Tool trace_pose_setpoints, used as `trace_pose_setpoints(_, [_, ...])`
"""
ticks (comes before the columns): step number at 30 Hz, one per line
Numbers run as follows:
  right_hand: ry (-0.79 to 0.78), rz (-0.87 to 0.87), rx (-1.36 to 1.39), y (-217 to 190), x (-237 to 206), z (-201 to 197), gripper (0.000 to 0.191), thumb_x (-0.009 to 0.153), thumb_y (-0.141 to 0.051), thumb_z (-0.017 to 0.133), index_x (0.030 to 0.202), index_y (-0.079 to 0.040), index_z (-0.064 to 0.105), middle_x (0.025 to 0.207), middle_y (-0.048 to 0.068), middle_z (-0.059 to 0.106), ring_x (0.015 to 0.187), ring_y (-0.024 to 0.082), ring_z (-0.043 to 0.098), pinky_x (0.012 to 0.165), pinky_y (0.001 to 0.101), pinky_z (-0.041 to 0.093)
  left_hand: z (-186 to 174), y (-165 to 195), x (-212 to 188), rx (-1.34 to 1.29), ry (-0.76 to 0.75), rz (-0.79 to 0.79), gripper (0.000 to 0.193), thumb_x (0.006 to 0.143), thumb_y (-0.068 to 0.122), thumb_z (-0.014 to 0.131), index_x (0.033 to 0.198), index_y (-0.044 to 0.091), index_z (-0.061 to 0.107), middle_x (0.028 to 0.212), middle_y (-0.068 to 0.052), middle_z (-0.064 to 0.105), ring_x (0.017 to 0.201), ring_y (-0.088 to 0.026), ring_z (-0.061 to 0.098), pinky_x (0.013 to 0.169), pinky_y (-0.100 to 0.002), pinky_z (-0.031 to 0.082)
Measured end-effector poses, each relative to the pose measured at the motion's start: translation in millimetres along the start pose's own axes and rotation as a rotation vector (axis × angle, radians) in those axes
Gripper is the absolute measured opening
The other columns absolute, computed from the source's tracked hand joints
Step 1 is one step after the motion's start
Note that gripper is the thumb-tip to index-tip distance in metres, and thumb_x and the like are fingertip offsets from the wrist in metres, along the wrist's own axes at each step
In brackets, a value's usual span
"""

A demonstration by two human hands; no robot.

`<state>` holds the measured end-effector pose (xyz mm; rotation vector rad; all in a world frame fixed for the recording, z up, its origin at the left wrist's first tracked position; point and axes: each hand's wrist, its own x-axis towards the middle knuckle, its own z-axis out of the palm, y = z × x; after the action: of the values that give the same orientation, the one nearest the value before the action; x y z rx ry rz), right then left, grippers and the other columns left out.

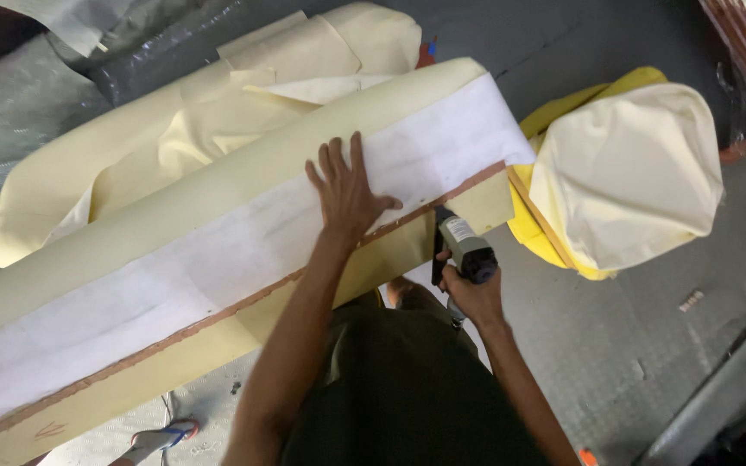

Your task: The person holds a long foam-padded wooden frame and presses white batting over its edge, then uses a pneumatic staple gun to fasten the batting along the frame's edge, working section by section along the length while steadying the fabric with the other hand.

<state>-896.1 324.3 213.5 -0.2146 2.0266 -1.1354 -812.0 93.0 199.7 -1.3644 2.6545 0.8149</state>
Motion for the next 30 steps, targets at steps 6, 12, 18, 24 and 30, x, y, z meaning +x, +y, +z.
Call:
trace_pose_setpoints(6, [0.016, -0.039, -0.03, 1.2, -14.3, 16.4, 0.024, 0.08, 0.004, 0.061, 0.102, 0.002, 0.07, 0.084, 0.005, 0.073, 0.06, 0.014, 0.067, 0.054, 0.0311, 0.054, -5.6, -15.7, 27.6, -0.015, -0.279, 0.223, 0.055, 0.082, 0.048, 0.081, 0.115, 0.008, 0.064, 0.096, -0.015, 0.074, 0.096, -0.034, 0.07, 0.086, -0.05, 0.049])
trace_pose_setpoints(12, [-0.046, -0.066, -0.118, 24.3, -26.9, 17.7, 0.026, 0.081, -0.001, 0.065, 0.105, 0.001, 0.074, 0.082, 0.008, 0.075, 0.067, 0.012, 0.07, 0.061, 0.0294, 0.056, 6.0, -21.3, 35.1, -0.042, -0.041, 0.147, 0.051, 0.079, 0.037, 0.085, 0.114, 0.007, 0.063, 0.111, -0.015, 0.068, 0.107, -0.034, 0.063, 0.093, -0.053, 0.046])
trace_pose_setpoints(18, [-0.117, -0.14, -0.148, 49.9, -13.7, 17.4, 0.024, 0.081, -0.004, 0.066, 0.102, 0.002, 0.077, 0.076, 0.009, 0.075, 0.066, 0.014, 0.071, 0.061, 0.0302, 0.057, 21.8, -16.4, -9.5, 0.141, 0.305, 0.262, 0.072, 0.09, 0.034, 0.086, 0.147, 0.012, 0.047, 0.159, -0.019, 0.03, 0.148, -0.04, 0.027, 0.119, -0.061, 0.025])
trace_pose_setpoints(24, [-0.126, -0.081, 0.021, 56.1, -17.1, -0.6, 0.025, 0.08, -0.003, 0.066, 0.102, 0.0, 0.076, 0.074, 0.008, 0.074, 0.063, 0.013, 0.069, 0.058, 0.0307, 0.056, 56.3, -4.6, -56.0, 0.243, 0.228, 0.195, 0.116, 0.07, 0.054, 0.088, 0.16, 0.012, 0.028, 0.166, -0.029, 0.007, 0.152, -0.054, 0.007, 0.116, -0.076, 0.011])
trace_pose_setpoints(30, [-0.117, -0.12, -0.072, 45.7, -11.5, -11.4, 0.024, 0.079, -0.007, 0.07, 0.1, -0.001, 0.078, 0.073, 0.009, 0.074, 0.064, 0.014, 0.069, 0.06, 0.0305, 0.056, 59.9, 8.6, -47.0, 0.31, 0.162, 0.079, 0.128, 0.065, 0.06, 0.088, 0.163, 0.014, 0.019, 0.167, -0.029, 0.008, 0.152, -0.054, 0.01, 0.115, -0.074, 0.015])
